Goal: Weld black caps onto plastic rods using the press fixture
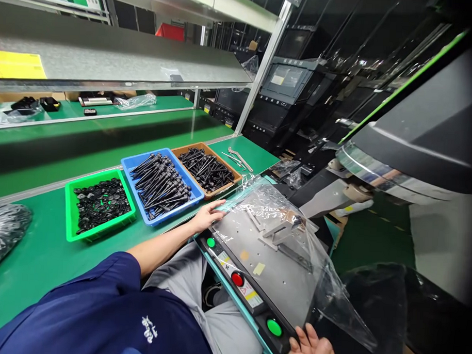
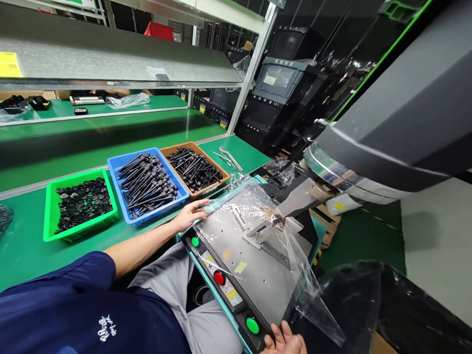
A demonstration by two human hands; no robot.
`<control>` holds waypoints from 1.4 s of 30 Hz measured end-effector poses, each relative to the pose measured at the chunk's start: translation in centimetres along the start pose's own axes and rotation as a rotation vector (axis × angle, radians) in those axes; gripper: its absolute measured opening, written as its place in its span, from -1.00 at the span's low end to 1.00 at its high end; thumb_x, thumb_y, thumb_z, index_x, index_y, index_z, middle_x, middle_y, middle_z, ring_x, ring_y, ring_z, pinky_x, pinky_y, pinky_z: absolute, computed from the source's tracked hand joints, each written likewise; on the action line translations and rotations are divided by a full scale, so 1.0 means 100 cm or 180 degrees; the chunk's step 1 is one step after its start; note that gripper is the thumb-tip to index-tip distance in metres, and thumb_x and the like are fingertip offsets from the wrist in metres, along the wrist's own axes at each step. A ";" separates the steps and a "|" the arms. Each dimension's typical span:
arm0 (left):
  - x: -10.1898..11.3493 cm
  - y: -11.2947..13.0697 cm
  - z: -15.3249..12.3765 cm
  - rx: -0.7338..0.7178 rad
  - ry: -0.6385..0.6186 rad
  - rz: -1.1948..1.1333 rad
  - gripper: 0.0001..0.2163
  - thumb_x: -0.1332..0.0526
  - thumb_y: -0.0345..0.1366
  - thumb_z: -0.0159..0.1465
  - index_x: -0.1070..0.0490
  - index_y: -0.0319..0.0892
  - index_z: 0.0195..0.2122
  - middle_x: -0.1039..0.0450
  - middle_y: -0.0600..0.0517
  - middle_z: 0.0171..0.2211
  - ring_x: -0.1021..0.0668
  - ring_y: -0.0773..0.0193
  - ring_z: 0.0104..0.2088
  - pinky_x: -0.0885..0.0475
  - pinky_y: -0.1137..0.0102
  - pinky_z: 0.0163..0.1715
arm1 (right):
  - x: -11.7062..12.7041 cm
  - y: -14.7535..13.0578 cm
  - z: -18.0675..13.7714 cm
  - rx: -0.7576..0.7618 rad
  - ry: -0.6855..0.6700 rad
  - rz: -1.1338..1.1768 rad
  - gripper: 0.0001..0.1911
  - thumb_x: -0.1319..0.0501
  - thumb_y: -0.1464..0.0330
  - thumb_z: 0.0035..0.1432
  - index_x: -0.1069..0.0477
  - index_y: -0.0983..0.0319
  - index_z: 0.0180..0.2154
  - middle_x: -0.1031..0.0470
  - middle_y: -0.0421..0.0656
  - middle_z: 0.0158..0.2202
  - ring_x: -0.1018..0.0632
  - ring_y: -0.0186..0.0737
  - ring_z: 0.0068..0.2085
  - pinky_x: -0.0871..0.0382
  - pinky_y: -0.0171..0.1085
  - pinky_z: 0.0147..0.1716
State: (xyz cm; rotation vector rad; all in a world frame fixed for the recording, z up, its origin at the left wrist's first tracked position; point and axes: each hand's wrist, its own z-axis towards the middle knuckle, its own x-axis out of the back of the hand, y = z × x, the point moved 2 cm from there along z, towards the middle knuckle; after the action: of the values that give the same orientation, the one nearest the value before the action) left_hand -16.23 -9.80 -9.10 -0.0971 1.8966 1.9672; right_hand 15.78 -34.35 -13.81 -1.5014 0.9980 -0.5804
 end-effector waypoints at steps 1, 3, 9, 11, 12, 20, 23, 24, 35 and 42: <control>-0.002 0.001 0.002 -0.0055 -0.0044 -0.0037 -0.41 -0.40 -0.29 0.09 -0.38 -0.09 0.18 -0.24 -0.18 0.28 -0.55 0.06 0.01 -0.49 0.32 -0.16 | 0.001 0.000 0.004 0.0040 0.0014 -0.0087 -0.47 -0.38 -0.03 -0.07 -0.33 0.21 -0.24 -0.44 -0.04 -0.14 -0.52 -0.19 -0.28 -0.34 -0.35 -0.58; -0.006 0.005 0.006 -0.0120 -0.0104 -0.0066 -0.39 -0.40 -0.28 0.09 -0.36 -0.07 0.20 -0.23 -0.18 0.29 -0.55 0.08 0.00 -0.49 0.32 -0.16 | -0.001 -0.005 0.014 0.0037 0.0063 -0.0172 -0.44 -0.43 0.02 -0.13 -0.27 0.18 -0.23 -0.45 -0.08 -0.18 -0.52 -0.20 -0.32 -0.30 -0.38 -0.62; -0.019 0.015 0.018 0.0063 -0.0056 0.0246 -0.47 -0.39 -0.25 0.10 -0.44 -0.15 0.13 -0.36 -0.18 0.20 -0.58 0.17 -0.12 -0.50 0.37 -0.27 | -0.021 -0.043 0.048 -0.0144 -0.0360 0.0051 -0.37 -0.52 0.10 -0.30 -0.23 0.17 -0.28 -0.44 -0.15 -0.15 -0.47 -0.34 -0.47 -0.08 -0.48 -0.75; -0.024 0.017 0.023 0.0048 -0.0067 0.0342 -0.48 -0.39 -0.28 0.08 -0.46 -0.14 0.11 -0.31 -0.17 0.24 -0.58 0.22 -0.18 -0.48 0.41 -0.33 | -0.027 -0.056 0.054 0.0019 -0.0368 0.0164 -0.40 -0.51 0.08 -0.28 -0.27 0.20 -0.30 -0.44 -0.15 -0.16 -0.41 -0.42 -0.52 -0.07 -0.48 -0.76; -0.026 0.018 0.026 0.0040 -0.0085 0.0374 -0.49 -0.39 -0.29 0.08 -0.47 -0.14 0.10 -0.29 -0.17 0.25 -0.58 0.25 -0.20 -0.48 0.43 -0.35 | -0.029 -0.060 0.057 0.0096 -0.0333 0.0227 -0.42 -0.51 0.08 -0.27 -0.29 0.21 -0.32 -0.44 -0.17 -0.21 -0.37 -0.44 -0.54 -0.08 -0.48 -0.75; -0.034 0.023 0.033 0.0115 -0.0288 0.0576 -0.49 -0.34 -0.30 0.13 -0.42 -0.17 0.15 -0.41 -0.18 0.15 -0.60 0.26 -0.23 -0.44 0.48 -0.40 | -0.004 -0.038 0.086 -0.0228 0.0340 0.0217 -0.54 -0.44 0.26 -0.45 -0.34 0.23 -0.41 -0.38 -0.18 -0.44 -0.40 -0.30 -0.49 -0.29 -0.34 -0.65; -0.032 0.025 0.031 0.0105 -0.0279 0.0608 -0.47 -0.34 -0.30 0.12 -0.41 -0.17 0.16 -0.38 -0.20 0.17 -0.59 0.26 -0.23 -0.44 0.47 -0.39 | 0.000 -0.029 0.096 -0.0223 0.0384 0.0115 -0.54 -0.42 0.16 -0.33 -0.30 0.19 -0.39 -0.39 -0.15 -0.40 -0.46 -0.19 -0.40 -0.39 -0.24 -0.55; -0.031 0.025 0.031 0.0087 -0.0277 0.0567 -0.44 -0.34 -0.31 0.11 -0.38 -0.15 0.18 -0.37 -0.20 0.18 -0.59 0.27 -0.24 -0.44 0.47 -0.39 | -0.002 -0.029 0.099 -0.0104 0.0262 0.0115 -0.54 -0.41 0.12 -0.27 -0.29 0.18 -0.37 -0.40 -0.14 -0.36 -0.48 -0.17 -0.35 -0.41 -0.22 -0.51; -0.018 0.006 0.032 0.0070 -0.0253 0.0092 -0.27 -0.33 -0.38 0.07 -0.16 -0.18 0.30 -0.53 -0.07 -0.18 -0.55 0.36 -0.40 -0.39 0.44 -0.40 | 0.005 -0.019 0.110 -0.0261 -0.0136 0.0267 -0.58 -0.38 0.22 -0.28 -0.30 0.22 -0.36 -0.43 -0.12 -0.44 -0.47 -0.17 -0.47 -0.39 -0.17 -0.53; -0.018 0.014 0.029 0.0125 -0.0182 0.0119 -0.24 -0.34 -0.34 0.12 -0.08 -0.16 0.34 -0.51 -0.02 -0.20 -0.54 0.39 -0.39 -0.39 0.47 -0.40 | 0.006 -0.025 0.101 0.0123 -0.0158 0.0107 -0.57 -0.41 0.16 -0.24 -0.26 0.17 -0.37 -0.40 -0.20 -0.46 -0.45 -0.21 -0.49 -0.38 -0.19 -0.53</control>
State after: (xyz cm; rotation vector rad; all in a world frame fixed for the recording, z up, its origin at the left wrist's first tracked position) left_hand -14.36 -7.41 -7.00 0.0059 1.9124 1.9349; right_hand 24.99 -29.56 -13.47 -1.4556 0.9670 -0.5331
